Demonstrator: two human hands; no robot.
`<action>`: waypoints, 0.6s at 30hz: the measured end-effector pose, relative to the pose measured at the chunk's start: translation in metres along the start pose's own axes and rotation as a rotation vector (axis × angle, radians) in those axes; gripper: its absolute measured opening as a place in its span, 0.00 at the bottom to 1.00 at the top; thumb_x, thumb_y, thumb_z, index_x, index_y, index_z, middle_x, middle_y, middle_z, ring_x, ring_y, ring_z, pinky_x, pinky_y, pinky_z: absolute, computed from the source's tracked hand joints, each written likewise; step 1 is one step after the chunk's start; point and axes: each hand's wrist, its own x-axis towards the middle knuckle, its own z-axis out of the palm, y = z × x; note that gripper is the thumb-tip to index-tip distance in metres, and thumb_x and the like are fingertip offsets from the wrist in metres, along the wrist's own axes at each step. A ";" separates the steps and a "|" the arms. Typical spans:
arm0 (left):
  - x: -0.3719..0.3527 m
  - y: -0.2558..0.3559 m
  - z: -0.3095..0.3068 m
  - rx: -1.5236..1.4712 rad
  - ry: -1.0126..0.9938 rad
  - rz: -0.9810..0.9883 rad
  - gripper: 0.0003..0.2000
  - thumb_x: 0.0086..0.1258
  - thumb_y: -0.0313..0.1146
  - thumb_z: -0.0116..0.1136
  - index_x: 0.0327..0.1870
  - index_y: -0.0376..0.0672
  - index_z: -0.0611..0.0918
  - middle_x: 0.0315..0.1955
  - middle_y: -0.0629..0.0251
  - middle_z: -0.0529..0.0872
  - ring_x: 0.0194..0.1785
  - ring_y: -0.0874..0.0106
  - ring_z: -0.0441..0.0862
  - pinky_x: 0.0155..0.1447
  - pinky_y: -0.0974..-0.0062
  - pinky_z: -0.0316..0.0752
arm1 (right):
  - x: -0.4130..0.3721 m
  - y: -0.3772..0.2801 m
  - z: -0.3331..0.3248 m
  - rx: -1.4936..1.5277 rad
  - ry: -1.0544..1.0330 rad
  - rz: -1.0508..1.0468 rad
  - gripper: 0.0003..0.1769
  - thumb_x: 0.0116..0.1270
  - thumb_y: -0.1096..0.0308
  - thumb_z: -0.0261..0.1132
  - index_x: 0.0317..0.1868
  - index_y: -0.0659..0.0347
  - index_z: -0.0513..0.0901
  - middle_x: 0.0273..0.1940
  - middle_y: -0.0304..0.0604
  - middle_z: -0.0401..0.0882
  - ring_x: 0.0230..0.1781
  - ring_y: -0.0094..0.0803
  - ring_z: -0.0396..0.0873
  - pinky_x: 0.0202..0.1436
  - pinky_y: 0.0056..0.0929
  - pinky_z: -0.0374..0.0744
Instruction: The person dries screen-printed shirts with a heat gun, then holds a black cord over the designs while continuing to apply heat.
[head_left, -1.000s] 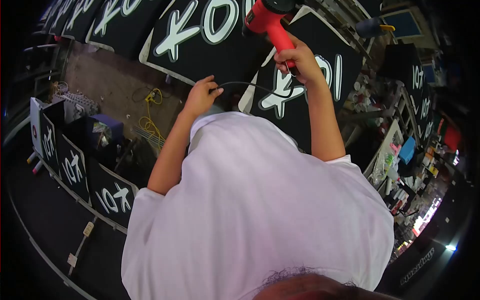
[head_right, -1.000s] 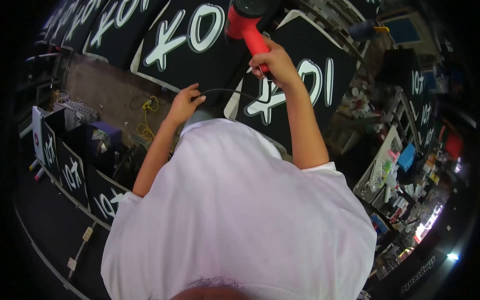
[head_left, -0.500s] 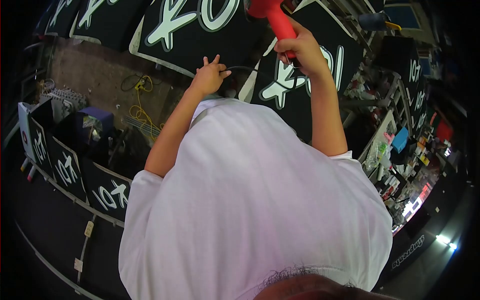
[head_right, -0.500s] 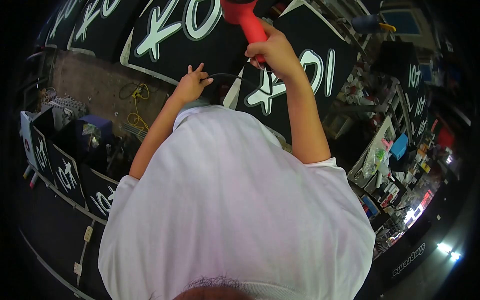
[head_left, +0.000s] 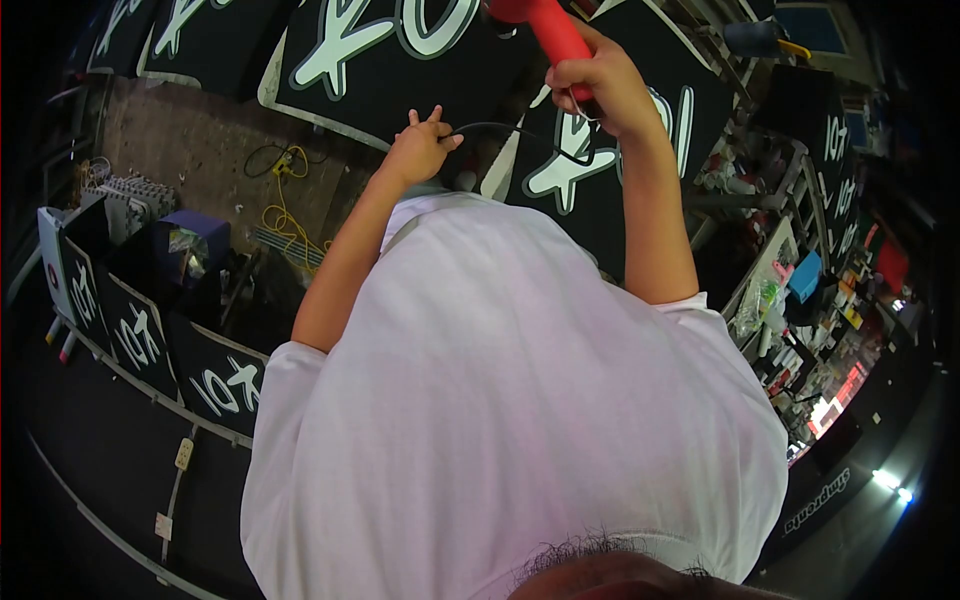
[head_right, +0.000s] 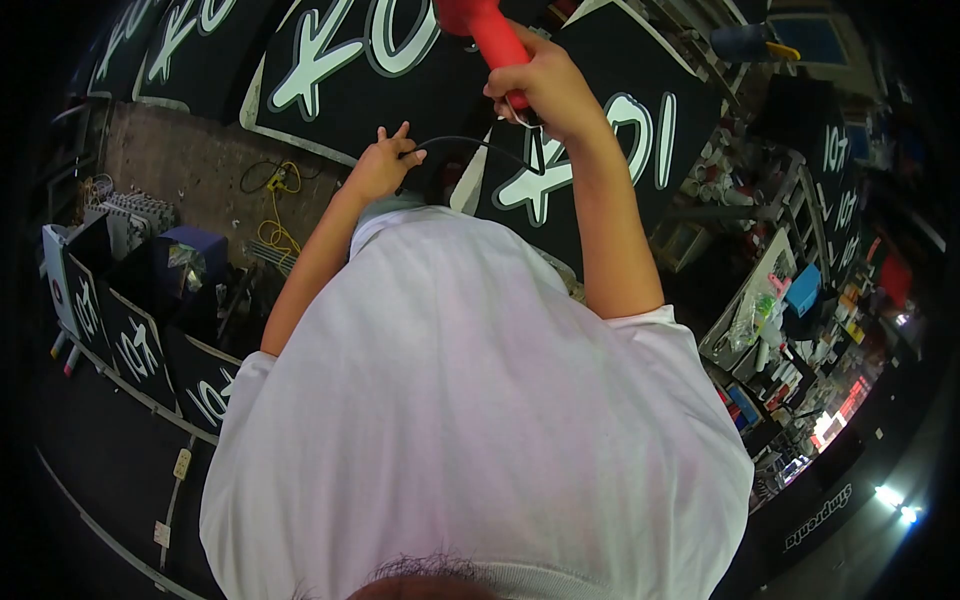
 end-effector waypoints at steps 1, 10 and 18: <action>0.001 -0.001 0.000 0.001 -0.005 0.010 0.20 0.80 0.52 0.56 0.56 0.44 0.85 0.83 0.56 0.59 0.83 0.31 0.46 0.76 0.25 0.53 | 0.003 0.001 -0.002 -0.001 -0.001 0.000 0.35 0.53 0.76 0.66 0.65 0.68 0.75 0.27 0.41 0.77 0.17 0.26 0.75 0.21 0.25 0.72; -0.008 0.010 -0.003 -0.073 0.122 0.042 0.19 0.81 0.42 0.56 0.35 0.33 0.86 0.50 0.43 0.88 0.82 0.57 0.61 0.88 0.53 0.40 | 0.042 -0.025 -0.006 -0.032 -0.009 0.003 0.39 0.54 0.80 0.64 0.72 0.65 0.72 0.25 0.40 0.74 0.16 0.28 0.76 0.19 0.26 0.74; -0.007 0.009 -0.003 -0.077 0.119 0.033 0.18 0.81 0.39 0.56 0.34 0.33 0.84 0.46 0.47 0.90 0.81 0.57 0.63 0.88 0.54 0.41 | 0.068 -0.023 -0.011 -0.002 0.062 -0.021 0.39 0.52 0.82 0.63 0.69 0.64 0.72 0.26 0.43 0.76 0.16 0.29 0.76 0.19 0.27 0.74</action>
